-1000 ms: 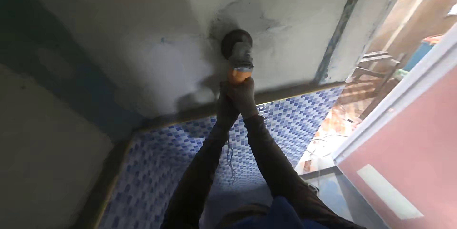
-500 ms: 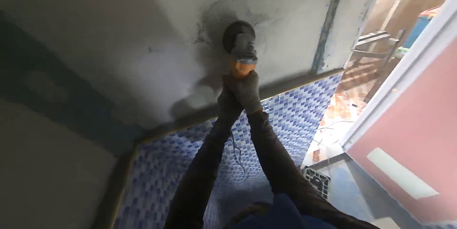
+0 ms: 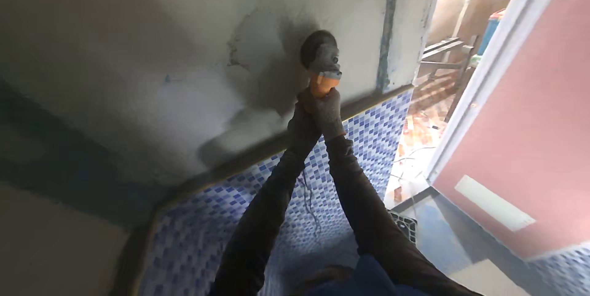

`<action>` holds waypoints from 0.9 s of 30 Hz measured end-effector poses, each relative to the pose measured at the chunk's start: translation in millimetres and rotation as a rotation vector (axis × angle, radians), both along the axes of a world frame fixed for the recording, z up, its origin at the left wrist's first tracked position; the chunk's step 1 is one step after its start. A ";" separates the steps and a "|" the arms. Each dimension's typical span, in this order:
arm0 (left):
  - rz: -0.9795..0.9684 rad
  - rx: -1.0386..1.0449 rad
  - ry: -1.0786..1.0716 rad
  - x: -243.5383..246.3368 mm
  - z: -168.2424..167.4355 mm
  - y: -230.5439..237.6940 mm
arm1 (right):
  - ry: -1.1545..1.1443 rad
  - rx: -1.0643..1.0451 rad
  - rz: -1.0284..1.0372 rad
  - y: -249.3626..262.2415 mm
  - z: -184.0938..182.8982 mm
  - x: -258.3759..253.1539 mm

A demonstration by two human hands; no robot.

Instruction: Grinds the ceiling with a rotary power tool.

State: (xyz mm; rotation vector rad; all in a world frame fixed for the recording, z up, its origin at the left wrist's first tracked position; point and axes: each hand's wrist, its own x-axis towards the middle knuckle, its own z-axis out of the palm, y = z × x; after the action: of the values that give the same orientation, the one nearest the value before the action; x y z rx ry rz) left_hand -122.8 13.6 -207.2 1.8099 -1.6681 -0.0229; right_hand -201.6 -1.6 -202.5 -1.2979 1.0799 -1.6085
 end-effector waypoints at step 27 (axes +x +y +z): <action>0.011 -0.341 0.201 45.3 24.1 26.6 | 0.303 -0.138 0.231 44.0 72.4 32.3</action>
State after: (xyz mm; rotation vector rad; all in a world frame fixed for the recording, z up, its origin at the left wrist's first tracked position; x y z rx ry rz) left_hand -77.5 40.2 -183.2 1.5074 -1.4238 0.0773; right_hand -169.4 42.4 -130.1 -1.7340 0.9648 -1.3611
